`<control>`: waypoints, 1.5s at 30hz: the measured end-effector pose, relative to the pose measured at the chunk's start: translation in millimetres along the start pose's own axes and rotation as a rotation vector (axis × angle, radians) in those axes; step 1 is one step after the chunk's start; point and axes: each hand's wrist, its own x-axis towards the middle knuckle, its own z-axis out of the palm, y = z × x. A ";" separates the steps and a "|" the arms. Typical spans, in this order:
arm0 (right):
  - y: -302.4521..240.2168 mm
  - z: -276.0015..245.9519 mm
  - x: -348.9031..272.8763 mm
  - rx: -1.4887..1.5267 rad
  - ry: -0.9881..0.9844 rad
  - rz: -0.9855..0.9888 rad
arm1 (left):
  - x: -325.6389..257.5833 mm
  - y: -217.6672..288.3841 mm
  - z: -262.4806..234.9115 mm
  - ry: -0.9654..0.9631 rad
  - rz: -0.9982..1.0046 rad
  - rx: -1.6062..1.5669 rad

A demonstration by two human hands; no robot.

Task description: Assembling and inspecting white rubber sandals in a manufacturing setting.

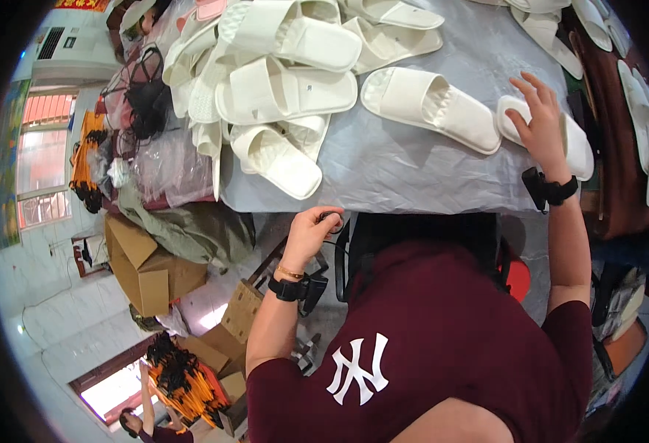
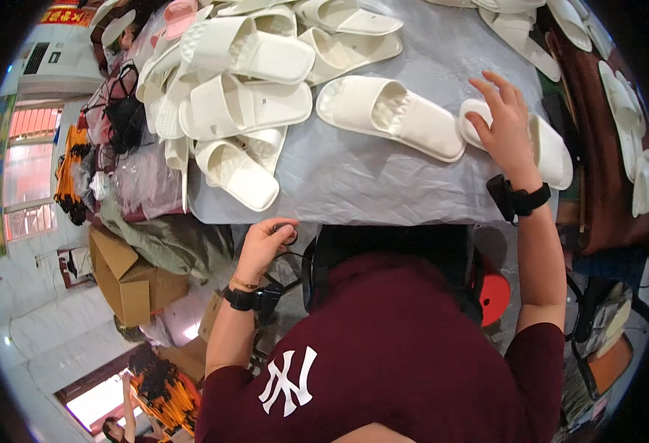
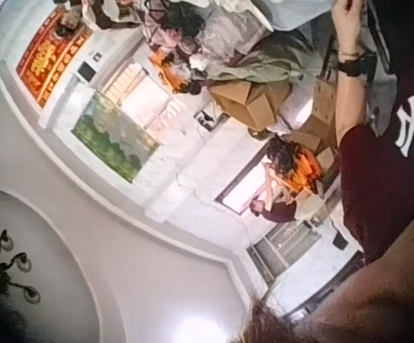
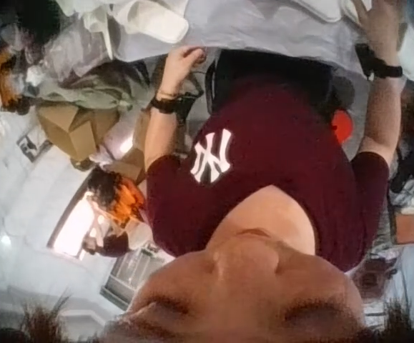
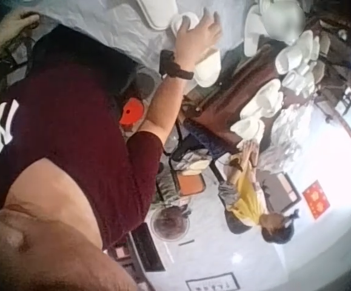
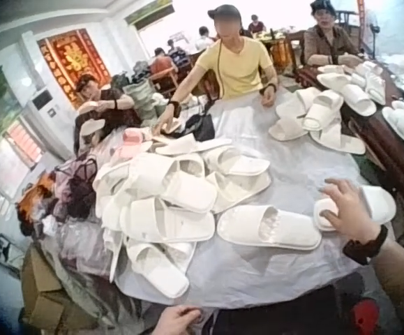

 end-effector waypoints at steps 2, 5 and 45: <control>-22.1 -1.1 0.3 0.229 0.083 -0.001 | -9.1 -13.2 -7.7 0.046 -0.067 0.054; -65.3 -5.7 -17.7 0.663 -0.146 0.106 | -14.5 -34.6 -15.1 0.041 -0.076 0.146; -220.5 103.1 -70.5 1.090 -0.942 -0.033 | -30.1 -21.6 32.0 -0.052 0.102 0.271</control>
